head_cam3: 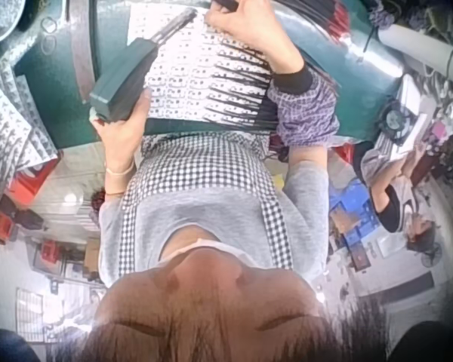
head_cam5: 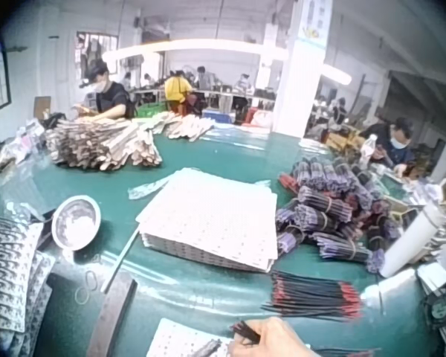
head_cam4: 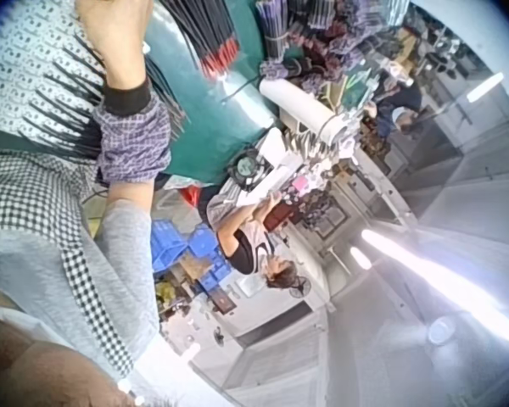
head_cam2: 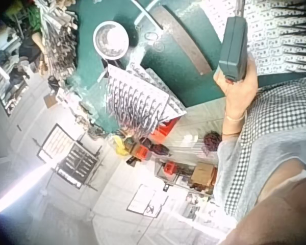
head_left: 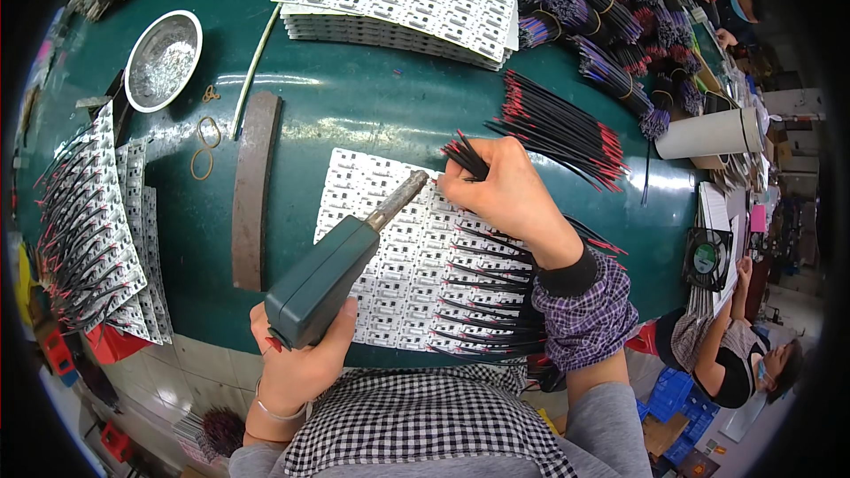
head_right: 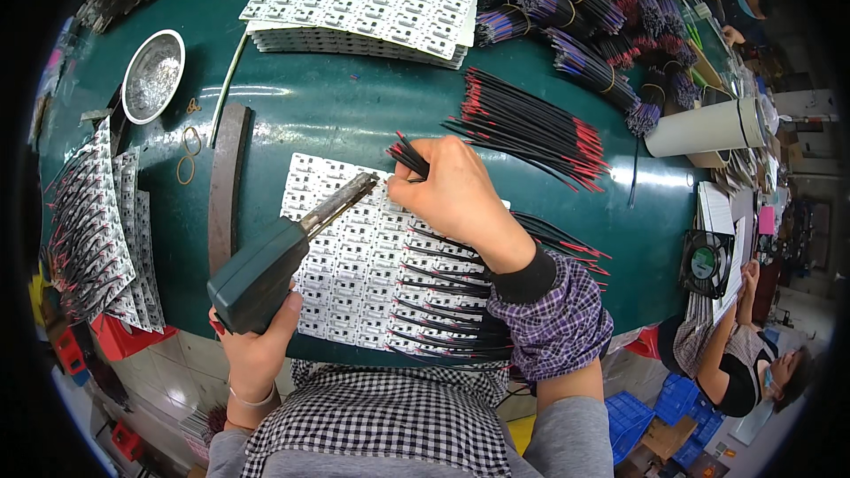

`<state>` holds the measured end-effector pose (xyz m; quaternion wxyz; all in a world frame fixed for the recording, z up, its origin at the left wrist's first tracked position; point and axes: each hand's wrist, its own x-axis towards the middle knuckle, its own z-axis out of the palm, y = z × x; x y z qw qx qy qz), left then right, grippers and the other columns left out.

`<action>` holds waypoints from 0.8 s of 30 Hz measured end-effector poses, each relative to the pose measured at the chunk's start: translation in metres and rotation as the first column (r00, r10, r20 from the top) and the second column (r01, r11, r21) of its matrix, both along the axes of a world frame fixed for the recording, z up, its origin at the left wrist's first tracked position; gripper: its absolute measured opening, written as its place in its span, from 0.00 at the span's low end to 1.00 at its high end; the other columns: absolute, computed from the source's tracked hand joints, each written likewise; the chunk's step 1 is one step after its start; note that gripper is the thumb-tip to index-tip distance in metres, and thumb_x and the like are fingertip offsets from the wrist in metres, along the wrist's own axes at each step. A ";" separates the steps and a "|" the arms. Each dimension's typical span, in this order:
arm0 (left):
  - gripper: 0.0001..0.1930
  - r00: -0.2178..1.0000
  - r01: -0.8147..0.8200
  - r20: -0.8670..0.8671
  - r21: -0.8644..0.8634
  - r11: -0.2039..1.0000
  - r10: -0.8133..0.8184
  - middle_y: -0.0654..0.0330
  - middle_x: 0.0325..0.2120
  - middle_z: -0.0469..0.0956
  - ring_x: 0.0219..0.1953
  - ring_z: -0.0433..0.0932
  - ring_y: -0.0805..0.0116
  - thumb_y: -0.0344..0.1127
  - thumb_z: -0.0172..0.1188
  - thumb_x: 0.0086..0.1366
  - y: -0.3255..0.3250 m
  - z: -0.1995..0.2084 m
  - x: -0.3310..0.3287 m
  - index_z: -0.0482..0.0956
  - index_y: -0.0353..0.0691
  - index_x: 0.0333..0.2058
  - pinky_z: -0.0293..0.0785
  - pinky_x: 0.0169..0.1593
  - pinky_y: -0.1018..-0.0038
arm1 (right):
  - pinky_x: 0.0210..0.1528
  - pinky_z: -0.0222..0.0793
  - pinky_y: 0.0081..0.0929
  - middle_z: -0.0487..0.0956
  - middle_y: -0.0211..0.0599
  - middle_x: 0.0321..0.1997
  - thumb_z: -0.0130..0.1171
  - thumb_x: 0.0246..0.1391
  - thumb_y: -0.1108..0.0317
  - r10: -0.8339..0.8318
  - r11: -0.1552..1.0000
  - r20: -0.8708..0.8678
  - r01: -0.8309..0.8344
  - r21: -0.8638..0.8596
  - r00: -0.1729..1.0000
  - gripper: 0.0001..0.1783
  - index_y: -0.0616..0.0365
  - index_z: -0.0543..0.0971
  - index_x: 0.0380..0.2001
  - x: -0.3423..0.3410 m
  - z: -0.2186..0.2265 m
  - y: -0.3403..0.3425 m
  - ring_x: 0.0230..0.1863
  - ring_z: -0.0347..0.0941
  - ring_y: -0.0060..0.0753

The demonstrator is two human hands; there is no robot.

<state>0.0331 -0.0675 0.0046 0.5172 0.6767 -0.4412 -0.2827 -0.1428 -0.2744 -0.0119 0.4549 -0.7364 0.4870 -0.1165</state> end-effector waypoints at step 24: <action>0.18 0.968 -0.107 -0.215 0.117 0.987 0.130 0.57 0.34 0.80 0.20 0.71 0.78 0.16 0.61 0.55 0.019 0.008 0.000 0.77 0.28 0.46 0.66 0.22 0.81 | 0.28 0.65 0.37 0.72 0.47 0.18 0.60 0.46 0.69 0.072 0.997 0.003 -0.072 -0.016 0.997 0.11 0.69 0.76 0.25 0.000 0.004 0.001 0.19 0.67 0.40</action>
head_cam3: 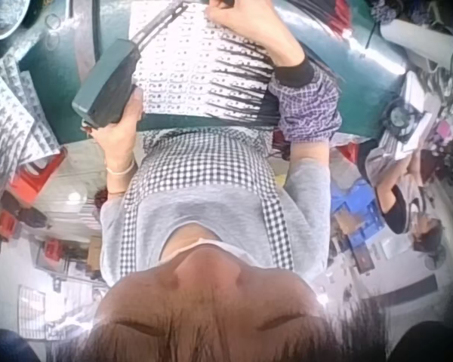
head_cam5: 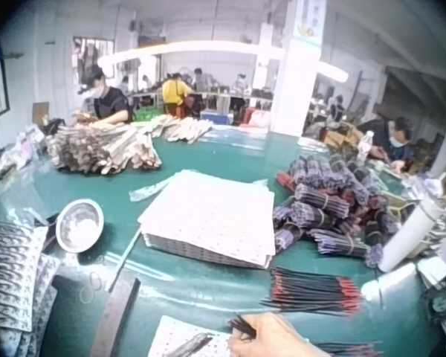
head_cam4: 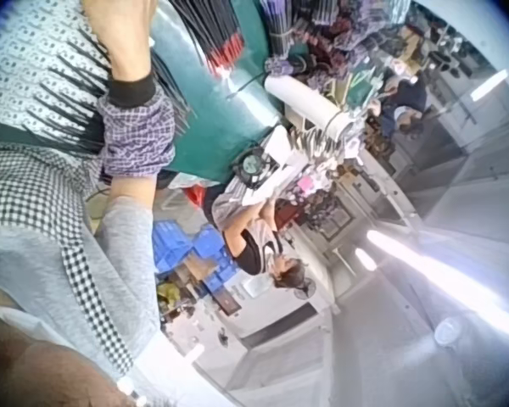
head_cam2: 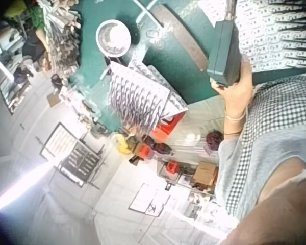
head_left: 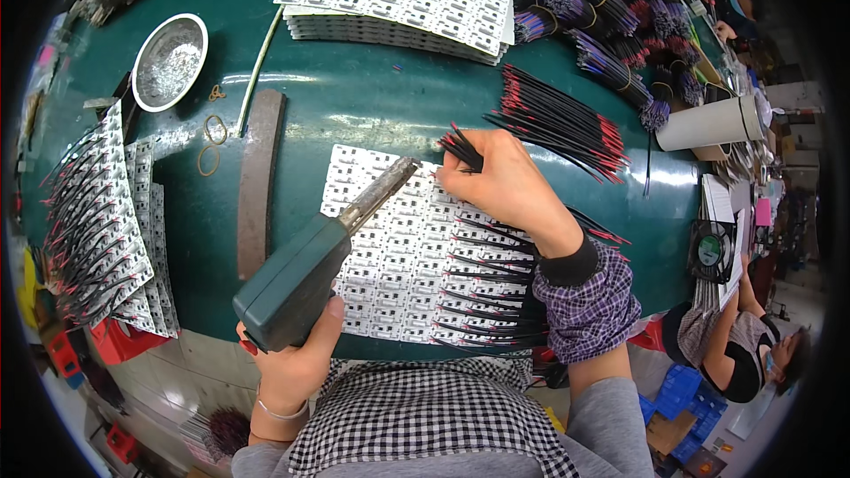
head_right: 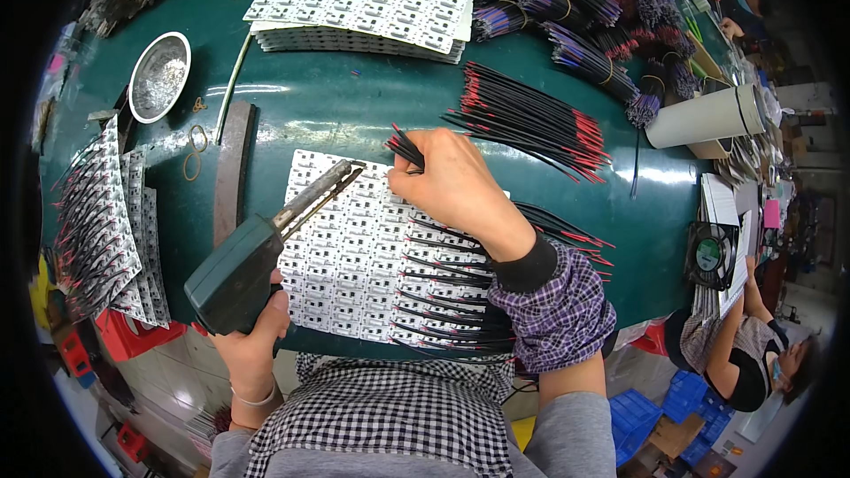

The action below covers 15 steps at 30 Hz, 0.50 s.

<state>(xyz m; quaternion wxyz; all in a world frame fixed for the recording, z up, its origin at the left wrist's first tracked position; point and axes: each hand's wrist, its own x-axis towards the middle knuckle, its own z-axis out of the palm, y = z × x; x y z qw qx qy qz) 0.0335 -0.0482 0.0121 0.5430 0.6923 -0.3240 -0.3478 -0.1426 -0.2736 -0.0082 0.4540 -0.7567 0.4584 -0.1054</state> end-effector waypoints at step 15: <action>0.23 1.000 0.018 0.026 -0.014 1.000 -0.018 0.53 0.41 0.80 0.21 0.72 0.77 0.17 0.61 0.57 0.012 -0.008 0.007 0.73 0.28 0.53 0.67 0.22 0.80 | 0.36 0.70 0.33 0.77 0.46 0.32 0.66 0.50 0.77 -0.059 0.955 0.159 0.102 -0.279 0.986 0.12 0.66 0.80 0.39 -0.009 0.013 0.043 0.34 0.77 0.46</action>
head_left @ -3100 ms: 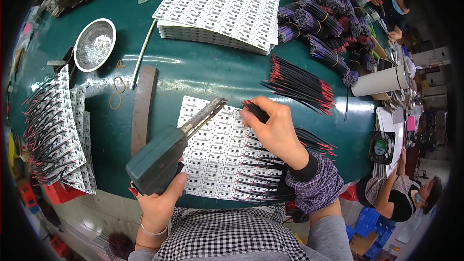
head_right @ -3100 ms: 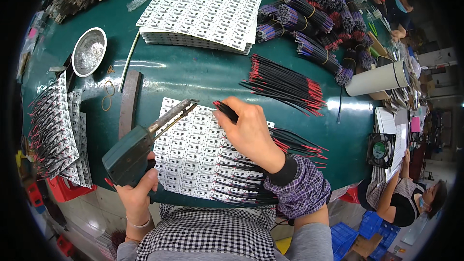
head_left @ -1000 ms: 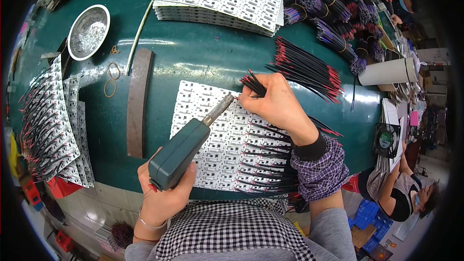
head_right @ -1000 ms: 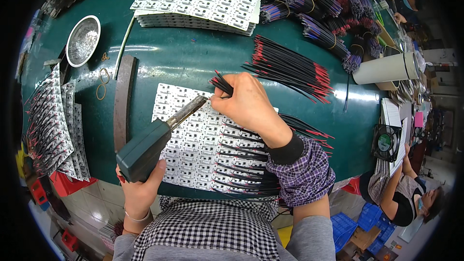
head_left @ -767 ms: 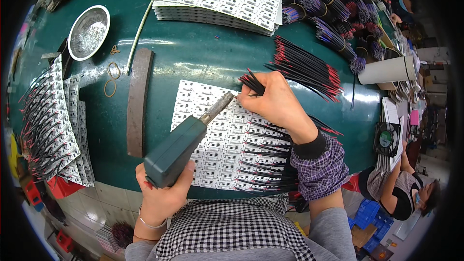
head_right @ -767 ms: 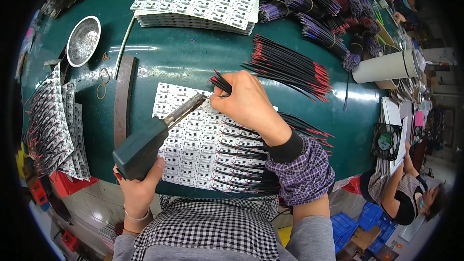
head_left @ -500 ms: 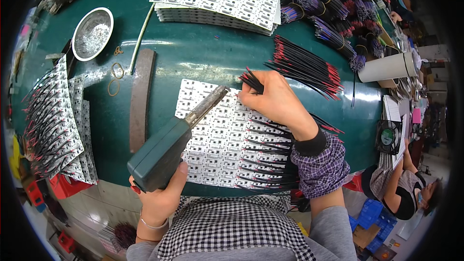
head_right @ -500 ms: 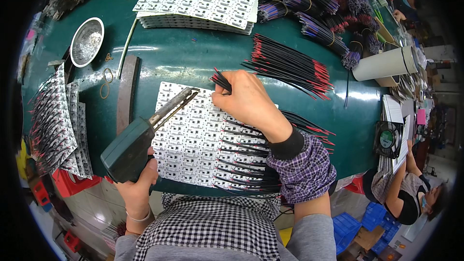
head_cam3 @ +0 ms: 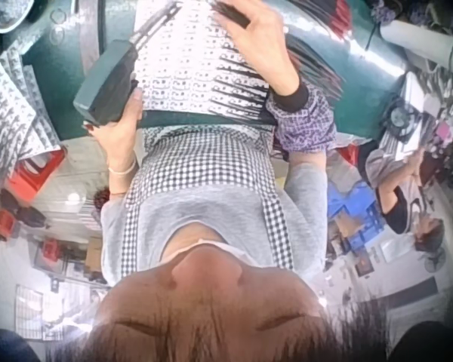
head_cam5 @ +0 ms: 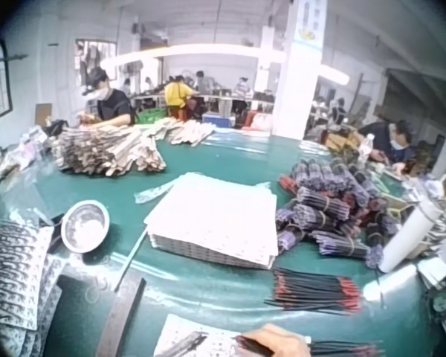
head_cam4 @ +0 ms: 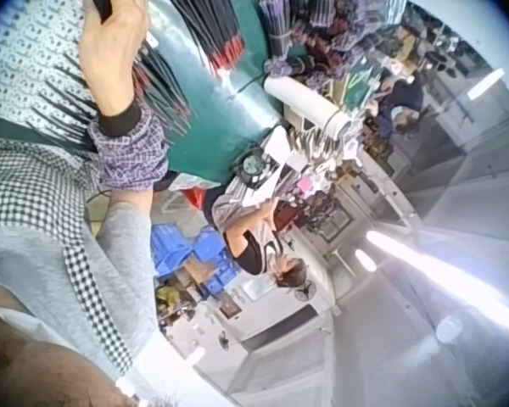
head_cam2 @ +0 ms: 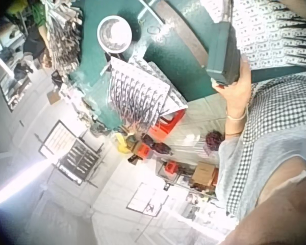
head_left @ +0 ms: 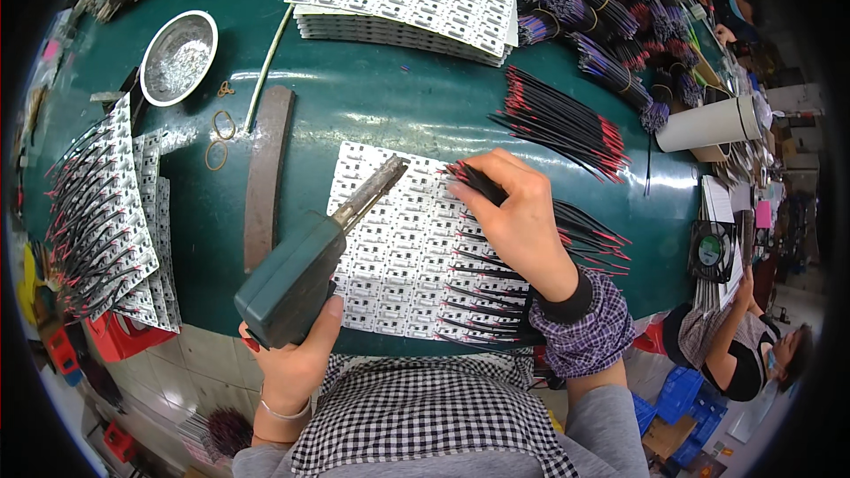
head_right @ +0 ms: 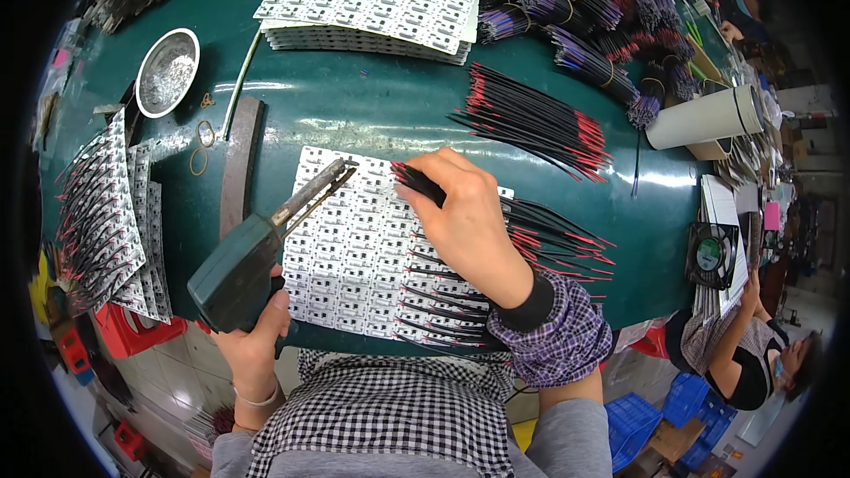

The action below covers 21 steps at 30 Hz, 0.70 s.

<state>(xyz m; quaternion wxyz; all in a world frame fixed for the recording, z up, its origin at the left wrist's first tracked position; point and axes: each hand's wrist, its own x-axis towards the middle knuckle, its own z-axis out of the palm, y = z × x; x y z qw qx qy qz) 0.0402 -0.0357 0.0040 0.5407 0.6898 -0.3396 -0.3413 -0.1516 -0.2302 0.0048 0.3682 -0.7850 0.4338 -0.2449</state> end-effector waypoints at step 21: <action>0.16 0.997 -0.002 -0.079 0.072 0.997 0.007 0.60 0.32 0.82 0.25 0.74 0.79 0.20 0.67 0.54 -0.008 0.007 -0.007 0.80 0.29 0.43 0.70 0.29 0.81 | 0.34 0.71 0.37 0.78 0.47 0.32 0.65 0.47 0.76 -0.004 0.997 -0.057 0.000 -0.079 0.998 0.10 0.67 0.80 0.35 0.005 -0.010 0.000 0.30 0.76 0.52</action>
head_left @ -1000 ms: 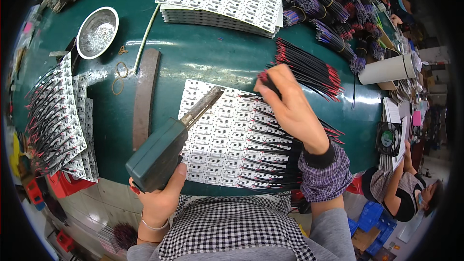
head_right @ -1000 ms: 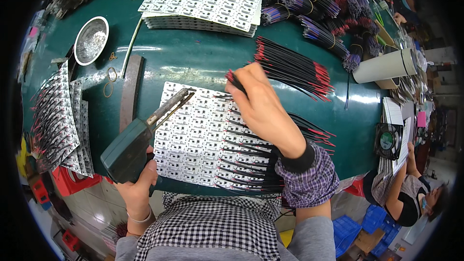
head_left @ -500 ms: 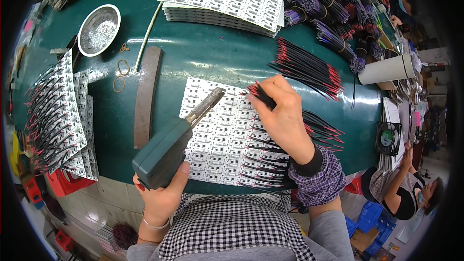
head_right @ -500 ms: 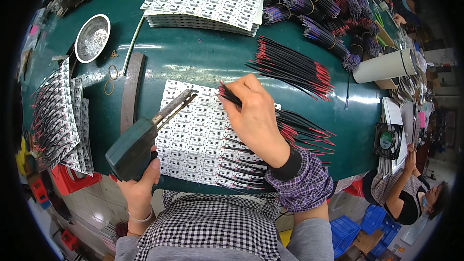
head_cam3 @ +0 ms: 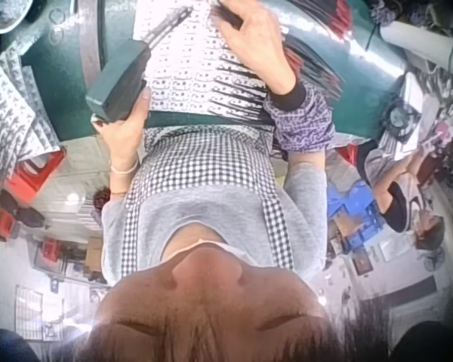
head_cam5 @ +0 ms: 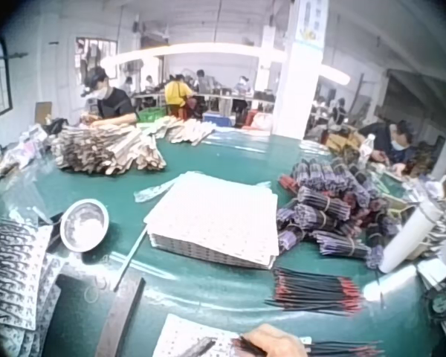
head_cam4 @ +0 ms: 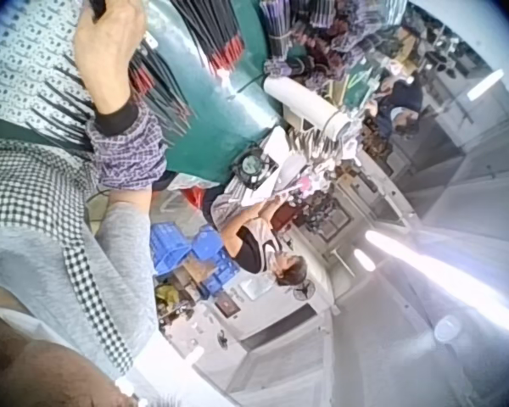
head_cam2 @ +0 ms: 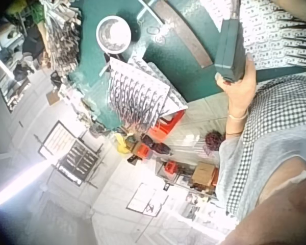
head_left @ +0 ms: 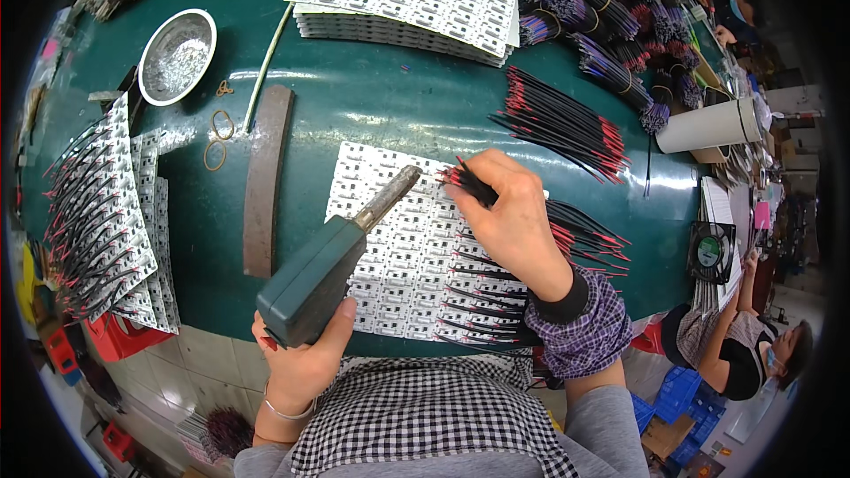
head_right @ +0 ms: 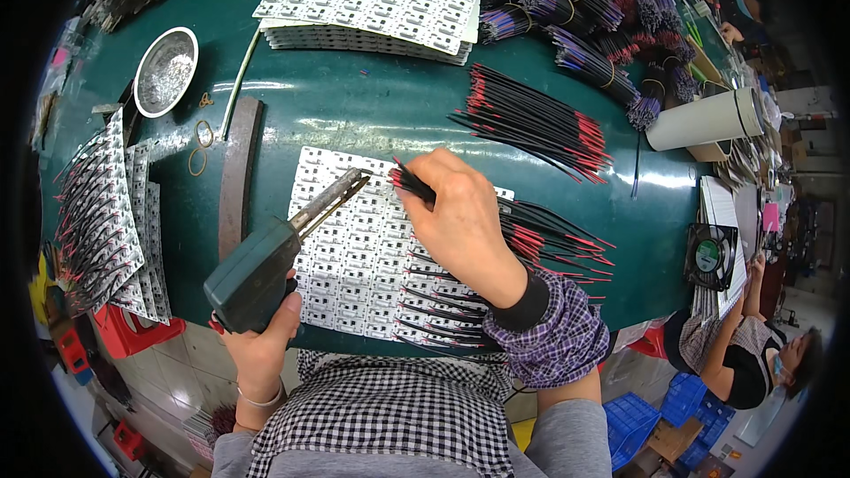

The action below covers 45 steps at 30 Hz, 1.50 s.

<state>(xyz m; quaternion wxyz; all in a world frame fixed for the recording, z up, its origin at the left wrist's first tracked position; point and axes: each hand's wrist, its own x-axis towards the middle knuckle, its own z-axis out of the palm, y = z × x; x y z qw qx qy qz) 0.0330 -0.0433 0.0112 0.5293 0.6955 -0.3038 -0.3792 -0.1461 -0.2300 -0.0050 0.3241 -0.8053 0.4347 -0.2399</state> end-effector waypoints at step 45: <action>0.07 0.950 0.119 0.302 -0.103 0.988 -0.082 0.61 0.24 0.81 0.20 0.77 0.73 0.24 0.69 0.52 -0.003 0.000 -0.001 0.82 0.33 0.30 0.71 0.26 0.77 | 0.30 0.68 0.44 0.76 0.46 0.26 0.63 0.47 0.71 0.038 0.999 -0.139 -0.035 0.023 0.990 0.08 0.66 0.78 0.28 0.002 0.000 -0.003 0.28 0.75 0.53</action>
